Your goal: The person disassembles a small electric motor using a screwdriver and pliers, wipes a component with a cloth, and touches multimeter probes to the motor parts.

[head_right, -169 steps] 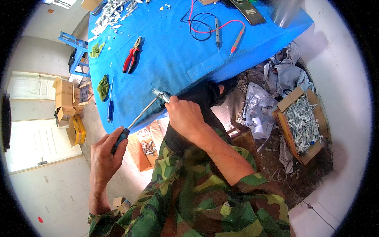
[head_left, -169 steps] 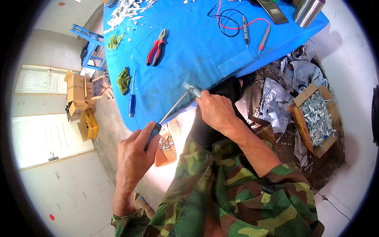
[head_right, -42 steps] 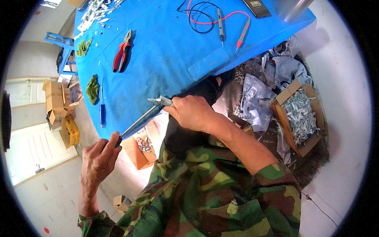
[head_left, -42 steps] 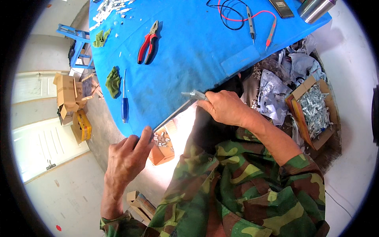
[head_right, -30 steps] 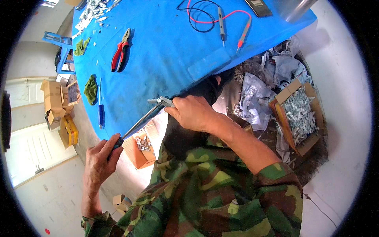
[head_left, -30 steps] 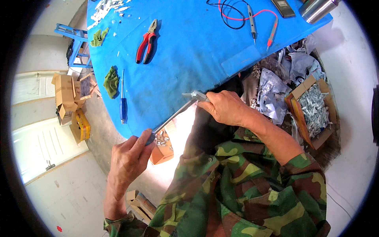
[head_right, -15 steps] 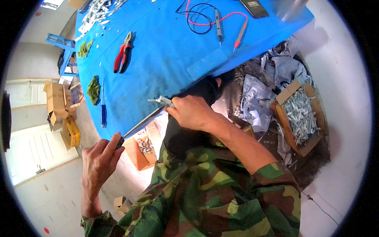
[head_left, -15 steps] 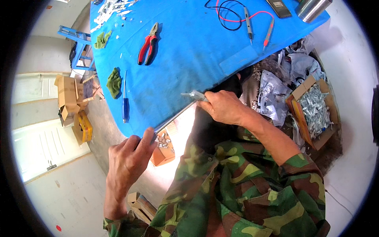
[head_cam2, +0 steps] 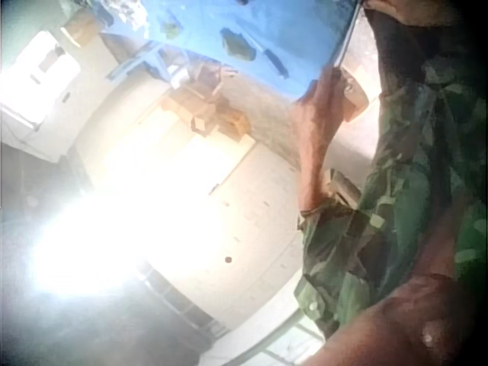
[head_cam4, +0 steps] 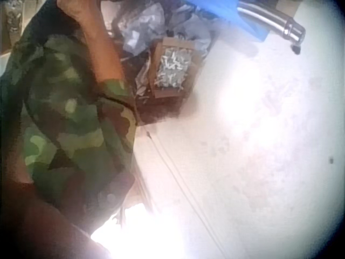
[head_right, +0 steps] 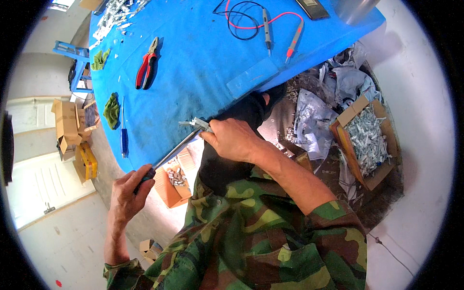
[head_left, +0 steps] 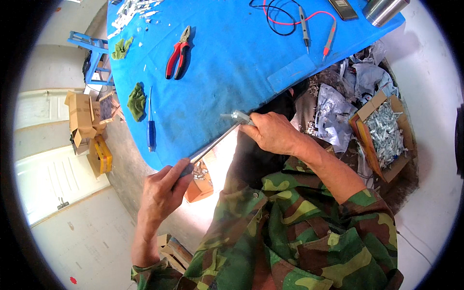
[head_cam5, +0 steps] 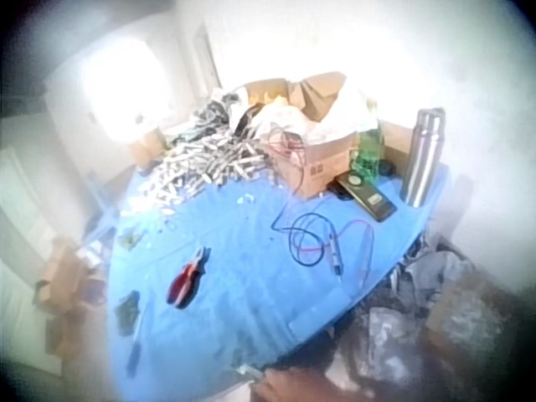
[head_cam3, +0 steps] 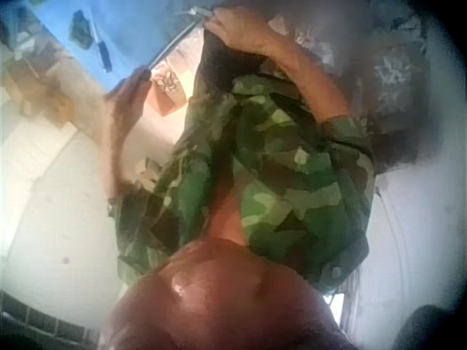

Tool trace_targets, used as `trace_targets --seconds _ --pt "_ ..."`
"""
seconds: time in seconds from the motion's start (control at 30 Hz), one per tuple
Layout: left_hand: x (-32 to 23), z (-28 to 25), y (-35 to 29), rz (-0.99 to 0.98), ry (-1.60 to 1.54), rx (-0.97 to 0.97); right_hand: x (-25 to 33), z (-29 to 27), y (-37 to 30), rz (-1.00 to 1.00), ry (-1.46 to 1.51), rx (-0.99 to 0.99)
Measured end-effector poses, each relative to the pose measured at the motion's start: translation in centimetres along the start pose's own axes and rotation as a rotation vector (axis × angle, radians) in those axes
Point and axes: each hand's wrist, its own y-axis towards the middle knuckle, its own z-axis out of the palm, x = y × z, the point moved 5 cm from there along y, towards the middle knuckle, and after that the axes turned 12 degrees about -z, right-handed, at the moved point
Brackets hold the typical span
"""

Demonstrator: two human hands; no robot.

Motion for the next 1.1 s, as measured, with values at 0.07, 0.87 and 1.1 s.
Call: trace_targets --seconds 0.07,0.87,1.1 --pt "0.7 0.8 -0.2 0.004 -0.064 -0.025 -0.1 0.1 0.1 -0.007 0.017 -0.003" --pt "6.2 12.5 0.2 -0.267 -0.696 0.135 -1.7 1.6 0.1 0.063 0.675 0.067" --pt "6.7 15.4 0.7 -0.351 -0.935 0.283 -1.6 2.2 -0.4 0.092 0.872 0.077"
